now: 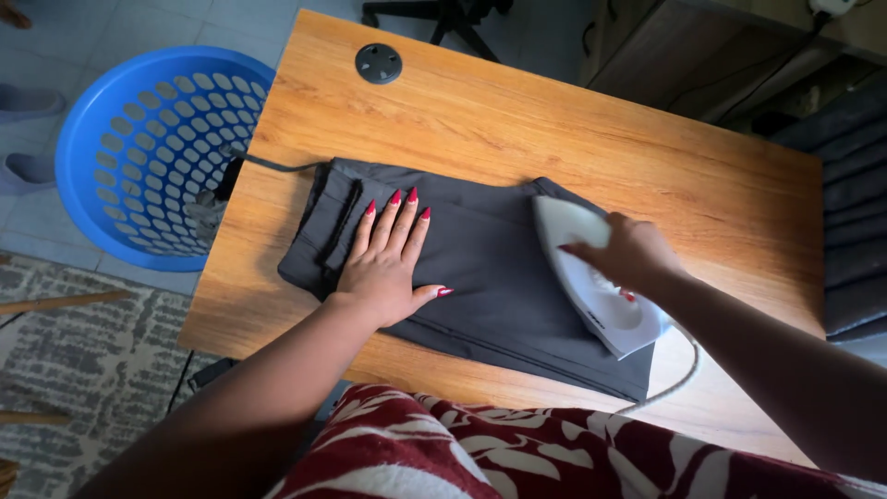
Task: Ironing and folding black trousers and a grey t-shirt on a wooden table.
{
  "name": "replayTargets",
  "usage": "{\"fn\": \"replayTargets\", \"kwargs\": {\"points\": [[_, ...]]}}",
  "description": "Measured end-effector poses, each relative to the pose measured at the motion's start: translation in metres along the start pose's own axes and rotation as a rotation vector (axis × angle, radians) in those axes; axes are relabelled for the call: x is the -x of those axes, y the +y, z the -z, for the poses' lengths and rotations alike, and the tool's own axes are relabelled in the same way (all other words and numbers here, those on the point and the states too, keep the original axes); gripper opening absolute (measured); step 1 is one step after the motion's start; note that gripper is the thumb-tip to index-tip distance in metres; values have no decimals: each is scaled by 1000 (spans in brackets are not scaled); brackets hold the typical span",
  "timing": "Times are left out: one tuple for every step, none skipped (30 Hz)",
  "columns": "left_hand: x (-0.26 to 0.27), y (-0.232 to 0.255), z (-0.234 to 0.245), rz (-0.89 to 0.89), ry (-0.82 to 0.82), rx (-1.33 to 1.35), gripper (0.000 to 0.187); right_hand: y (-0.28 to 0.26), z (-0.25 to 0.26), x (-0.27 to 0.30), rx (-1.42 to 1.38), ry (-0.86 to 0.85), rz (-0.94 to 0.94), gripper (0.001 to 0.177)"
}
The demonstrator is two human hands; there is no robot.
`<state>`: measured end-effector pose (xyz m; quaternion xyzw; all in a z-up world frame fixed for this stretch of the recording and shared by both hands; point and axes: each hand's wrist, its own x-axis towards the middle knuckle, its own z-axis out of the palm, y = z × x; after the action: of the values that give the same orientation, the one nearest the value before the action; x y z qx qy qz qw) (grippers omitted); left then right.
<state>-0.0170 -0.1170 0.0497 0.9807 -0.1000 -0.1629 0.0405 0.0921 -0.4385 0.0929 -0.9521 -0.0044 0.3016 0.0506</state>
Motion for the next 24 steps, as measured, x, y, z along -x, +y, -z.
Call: {"fn": "replayTargets", "kwargs": {"points": [[-1,0,0,-1,4,-4,112,16,-1,-7,-44,16,-60,76],[-2,-1,-1,-2,8,-7,112,31,-2,-15,-88,31,-119,76],[1,0,-1,-2,0,-4,112,39,-5,-16,-86,23,-121,76],[3,1,-1,5,-1,5,112,46,-7,-16,-105,44,-154,76],[2,1,2,7,5,7,112,53,-8,-18,-131,75,-188,77],[1,0,2,3,4,3,112,54,-8,-13,-135,75,-191,77],[2,0,1,6,3,2,112,54,-7,-8,-103,76,-175,76],[2,0,1,9,3,1,113,55,-5,-3,-70,77,-159,75],[2,0,-1,7,-3,2,113,63,-9,-2,-71,72,-161,75],[2,1,-3,2,14,-2,112,71,-12,0,-84,79,-188,75],[0,-1,-3,-6,38,-10,112,78,-13,0,-102,95,-214,74],[-1,-1,-1,-9,41,-15,112,84,-12,2,-106,99,-216,74],[0,0,0,-6,29,-3,112,89,-12,5,-122,102,-227,72],[0,0,1,-2,18,8,113,93,-13,7,-137,106,-239,71],[2,0,1,0,14,9,113,97,-16,13,-136,101,-237,71],[3,0,1,1,20,12,112,101,-18,18,-120,73,-238,70],[2,1,1,-1,31,17,112,106,-19,23,-102,50,-241,69],[3,1,-1,0,32,20,112,107,-17,23,-99,50,-241,69],[1,0,-1,-7,28,7,112,109,-17,25,-121,58,-276,69],[0,1,0,-15,25,-6,112,111,-16,26,-142,66,-311,70],[-1,1,-1,-25,23,-11,112,111,-16,31,-150,66,-319,70],[-2,1,-1,-27,27,-16,112,110,-16,36,-160,66,-327,70],[-2,1,-4,-16,33,-15,111,107,-15,37,-162,64,-323,71],[-1,2,-4,-13,33,-14,111,106,-15,42,-160,63,-321,71]]}}
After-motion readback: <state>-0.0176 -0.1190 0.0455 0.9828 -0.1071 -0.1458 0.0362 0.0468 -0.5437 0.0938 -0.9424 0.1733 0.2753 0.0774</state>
